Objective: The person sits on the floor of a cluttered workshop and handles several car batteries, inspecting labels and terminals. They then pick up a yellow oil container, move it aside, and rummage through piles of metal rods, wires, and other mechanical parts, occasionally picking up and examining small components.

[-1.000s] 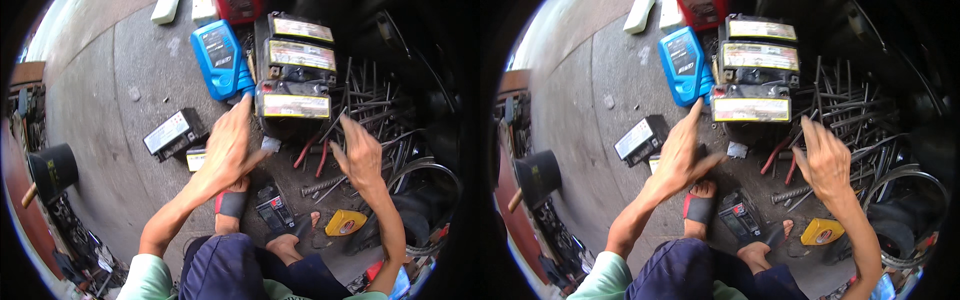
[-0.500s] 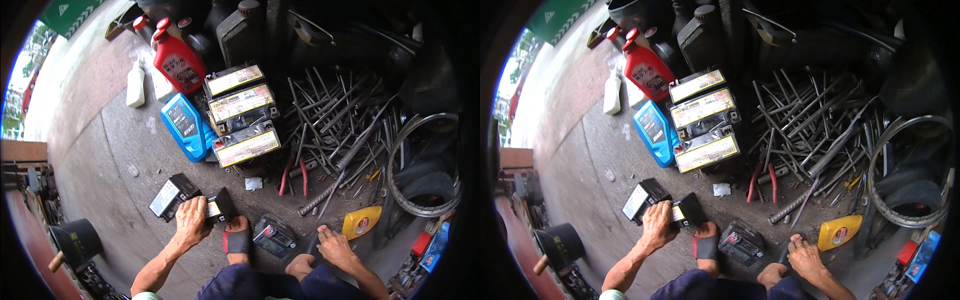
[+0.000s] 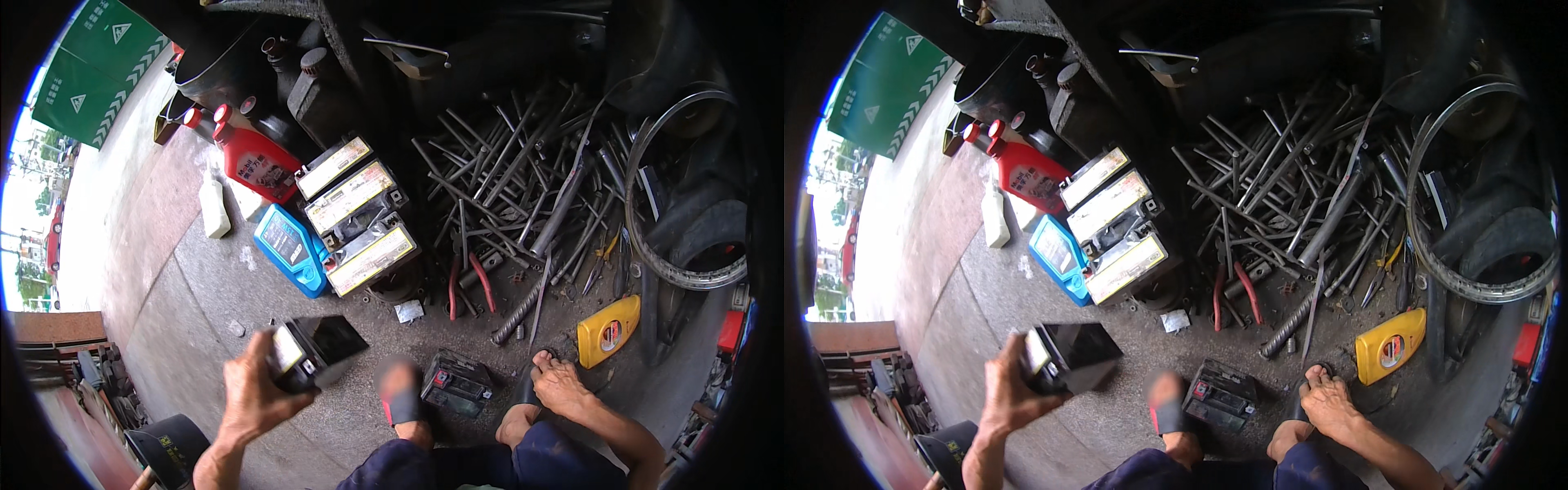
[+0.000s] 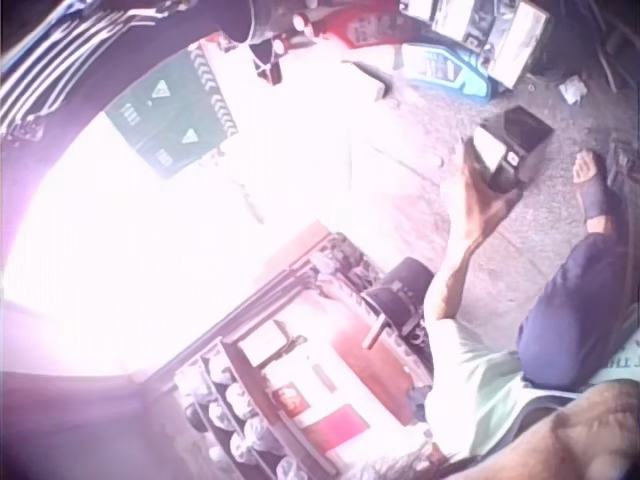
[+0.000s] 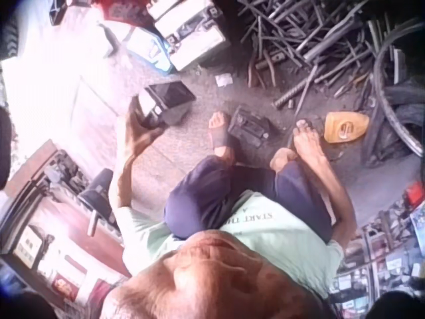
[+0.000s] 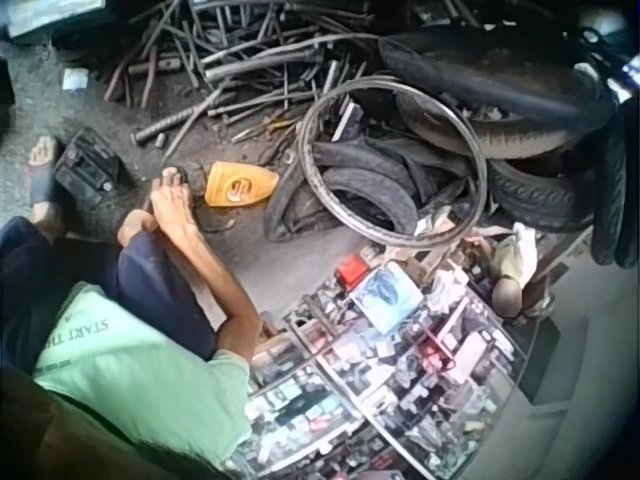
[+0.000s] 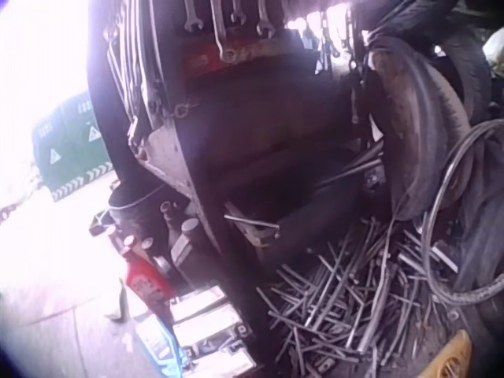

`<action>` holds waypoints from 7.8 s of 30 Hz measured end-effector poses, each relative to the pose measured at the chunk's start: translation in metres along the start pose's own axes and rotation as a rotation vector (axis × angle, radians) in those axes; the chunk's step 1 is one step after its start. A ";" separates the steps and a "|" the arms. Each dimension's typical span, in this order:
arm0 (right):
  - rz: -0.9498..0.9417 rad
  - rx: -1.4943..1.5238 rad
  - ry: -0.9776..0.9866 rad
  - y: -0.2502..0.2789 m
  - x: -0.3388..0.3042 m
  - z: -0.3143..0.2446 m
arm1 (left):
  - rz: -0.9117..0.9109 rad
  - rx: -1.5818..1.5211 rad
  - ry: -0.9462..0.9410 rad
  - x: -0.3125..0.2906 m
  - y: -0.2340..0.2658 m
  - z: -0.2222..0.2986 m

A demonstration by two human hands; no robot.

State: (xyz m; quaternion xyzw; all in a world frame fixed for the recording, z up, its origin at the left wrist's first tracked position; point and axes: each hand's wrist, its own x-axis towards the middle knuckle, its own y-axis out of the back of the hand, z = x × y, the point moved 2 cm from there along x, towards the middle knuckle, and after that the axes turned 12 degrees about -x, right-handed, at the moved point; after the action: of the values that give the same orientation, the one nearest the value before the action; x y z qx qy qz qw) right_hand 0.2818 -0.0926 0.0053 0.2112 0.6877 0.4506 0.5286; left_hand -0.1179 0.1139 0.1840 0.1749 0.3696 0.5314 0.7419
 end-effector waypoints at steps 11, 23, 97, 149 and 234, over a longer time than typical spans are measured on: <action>-0.028 0.123 0.007 -0.023 0.010 -0.014 | 0.256 0.324 -0.578 0.198 0.030 0.079; -0.048 0.222 -0.058 -0.021 0.013 -0.003 | 0.131 0.255 -0.690 0.272 0.022 0.081; 0.162 0.121 0.109 0.059 0.067 -0.087 | 0.359 0.304 -0.414 0.058 0.005 0.043; -0.080 1.335 -0.709 0.025 0.070 -0.053 | -0.717 -1.949 1.195 -0.041 -0.303 -0.088; 0.779 0.768 -0.005 0.212 0.250 -0.005 | 0.441 -1.164 0.065 0.109 -0.174 -0.073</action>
State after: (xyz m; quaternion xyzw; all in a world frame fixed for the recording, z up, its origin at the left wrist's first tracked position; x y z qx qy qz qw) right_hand 0.1502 0.2041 0.0497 0.6293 0.6724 0.3290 0.2090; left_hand -0.0392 0.1389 -0.0175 -0.2021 -0.0030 0.7914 0.5769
